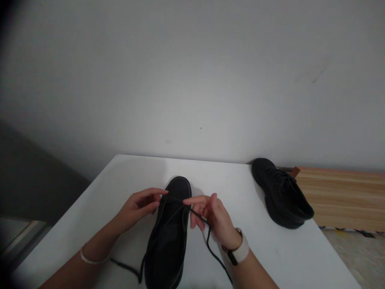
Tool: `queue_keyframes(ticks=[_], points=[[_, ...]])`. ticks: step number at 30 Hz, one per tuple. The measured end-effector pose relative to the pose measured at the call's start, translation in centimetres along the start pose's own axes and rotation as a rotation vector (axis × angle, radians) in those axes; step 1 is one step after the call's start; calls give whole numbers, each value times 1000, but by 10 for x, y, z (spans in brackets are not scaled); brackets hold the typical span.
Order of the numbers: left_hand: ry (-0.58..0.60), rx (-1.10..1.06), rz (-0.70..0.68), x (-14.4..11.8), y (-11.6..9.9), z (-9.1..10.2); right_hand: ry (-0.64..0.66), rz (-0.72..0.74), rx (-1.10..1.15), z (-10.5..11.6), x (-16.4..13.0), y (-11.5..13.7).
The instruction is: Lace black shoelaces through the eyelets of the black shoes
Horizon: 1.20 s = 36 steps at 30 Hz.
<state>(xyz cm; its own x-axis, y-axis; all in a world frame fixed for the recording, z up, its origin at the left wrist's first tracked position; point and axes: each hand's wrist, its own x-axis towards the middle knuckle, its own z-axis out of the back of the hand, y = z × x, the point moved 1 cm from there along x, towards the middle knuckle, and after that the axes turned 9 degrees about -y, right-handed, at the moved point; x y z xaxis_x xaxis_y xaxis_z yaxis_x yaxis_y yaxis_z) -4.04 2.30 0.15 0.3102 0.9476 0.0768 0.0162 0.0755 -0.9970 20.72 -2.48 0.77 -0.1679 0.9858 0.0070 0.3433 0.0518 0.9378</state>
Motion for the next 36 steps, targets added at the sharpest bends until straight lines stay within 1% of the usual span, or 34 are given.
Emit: queue_keyframes(ticks=[1,2,3,4,7,9,11,14,17,20,23,26,29,33,36], points=[[12,39,-6,0,0,-2,-108,45,-41,2,3,-2],[24,68,-15,0,1,-3,-187,66,-87,3,5,-4],[36,88,-24,0,2,-4,-234,67,-131,4,7,-6],[42,96,-30,0,3,-4,-251,55,-168,4,9,-9],[22,49,-30,1,7,-4,-204,14,-225,3,11,-14],[0,12,-24,1,8,-4,-148,8,-221,1,11,-16],[-1,23,-17,1,8,-4,-116,7,-196,0,10,-16],[8,73,8,1,7,-5,-143,-12,-98,1,10,-16],[-1,80,10,1,8,-5,-178,-79,-15,4,11,-18],[-16,73,-7,1,9,-5,-141,-135,-36,5,13,-22],[-30,62,-9,1,9,-6,-118,-87,-108,5,14,-23],[-66,43,-18,1,7,-7,-181,-1,-225,4,14,-23],[-91,24,-23,1,4,-6,-230,50,-310,5,13,-22],[-57,11,-12,1,1,-5,-227,100,-385,6,12,-21],[-42,14,-9,2,-1,-5,-252,184,-486,4,11,-19]])
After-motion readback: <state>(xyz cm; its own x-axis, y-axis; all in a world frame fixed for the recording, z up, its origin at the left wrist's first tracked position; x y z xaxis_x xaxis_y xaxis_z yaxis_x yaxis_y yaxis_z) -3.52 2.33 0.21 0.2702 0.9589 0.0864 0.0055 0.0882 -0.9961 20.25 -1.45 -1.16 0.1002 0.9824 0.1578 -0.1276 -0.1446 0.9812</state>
